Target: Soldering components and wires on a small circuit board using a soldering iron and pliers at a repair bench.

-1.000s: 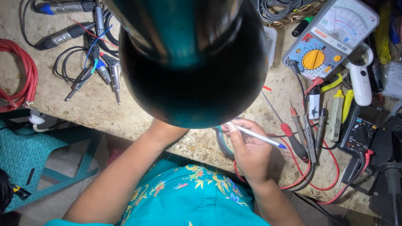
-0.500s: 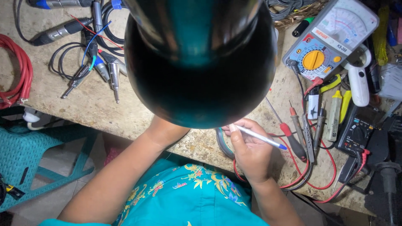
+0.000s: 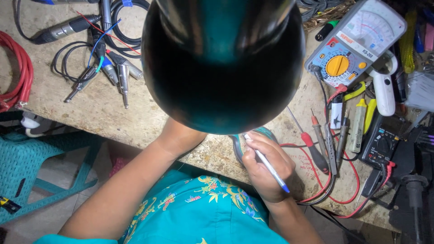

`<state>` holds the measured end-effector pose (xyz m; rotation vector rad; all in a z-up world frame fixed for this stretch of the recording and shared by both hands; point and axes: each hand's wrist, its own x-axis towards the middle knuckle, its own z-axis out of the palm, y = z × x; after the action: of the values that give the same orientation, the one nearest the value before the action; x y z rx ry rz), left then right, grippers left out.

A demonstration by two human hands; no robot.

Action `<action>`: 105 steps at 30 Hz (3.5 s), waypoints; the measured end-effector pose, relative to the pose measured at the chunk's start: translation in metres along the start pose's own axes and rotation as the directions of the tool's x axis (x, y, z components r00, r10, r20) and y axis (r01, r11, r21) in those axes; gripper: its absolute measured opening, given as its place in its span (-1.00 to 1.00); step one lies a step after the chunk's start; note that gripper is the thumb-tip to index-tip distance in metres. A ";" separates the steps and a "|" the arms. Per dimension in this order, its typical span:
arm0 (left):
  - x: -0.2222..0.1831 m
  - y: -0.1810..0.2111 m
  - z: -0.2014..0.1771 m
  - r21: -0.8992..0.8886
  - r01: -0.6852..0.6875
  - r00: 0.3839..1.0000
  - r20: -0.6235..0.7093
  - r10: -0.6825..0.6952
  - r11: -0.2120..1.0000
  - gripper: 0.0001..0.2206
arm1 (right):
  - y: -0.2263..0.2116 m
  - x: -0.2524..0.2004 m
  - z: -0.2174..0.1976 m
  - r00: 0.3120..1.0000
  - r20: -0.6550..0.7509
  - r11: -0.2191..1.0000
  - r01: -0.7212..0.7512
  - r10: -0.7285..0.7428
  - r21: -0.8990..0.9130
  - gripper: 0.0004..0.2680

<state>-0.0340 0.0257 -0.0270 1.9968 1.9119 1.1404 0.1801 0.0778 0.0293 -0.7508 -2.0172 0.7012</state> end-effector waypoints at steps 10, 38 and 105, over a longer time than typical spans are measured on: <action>-0.003 -0.001 0.003 -0.007 -0.018 1.000 0.003 0.018 1.000 -0.96 | -0.002 0.003 0.006 0.999 -0.038 1.000 -0.013 0.014 0.016 -0.90; -0.010 -0.008 0.015 -0.052 -0.062 0.998 0.010 0.062 0.997 -0.95 | 0.006 -0.011 -0.001 0.912 0.041 0.865 -0.402 0.409 0.301 -0.91; 0.045 0.019 -0.052 0.224 -0.106 0.980 0.186 0.064 0.969 -0.82 | 0.034 0.046 -0.023 0.875 0.483 0.867 0.252 -0.015 -0.430 -0.87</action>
<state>-0.0543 0.0429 0.0389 2.2355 1.9623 0.7521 0.1866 0.1382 0.0398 -0.7516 -2.7221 0.2992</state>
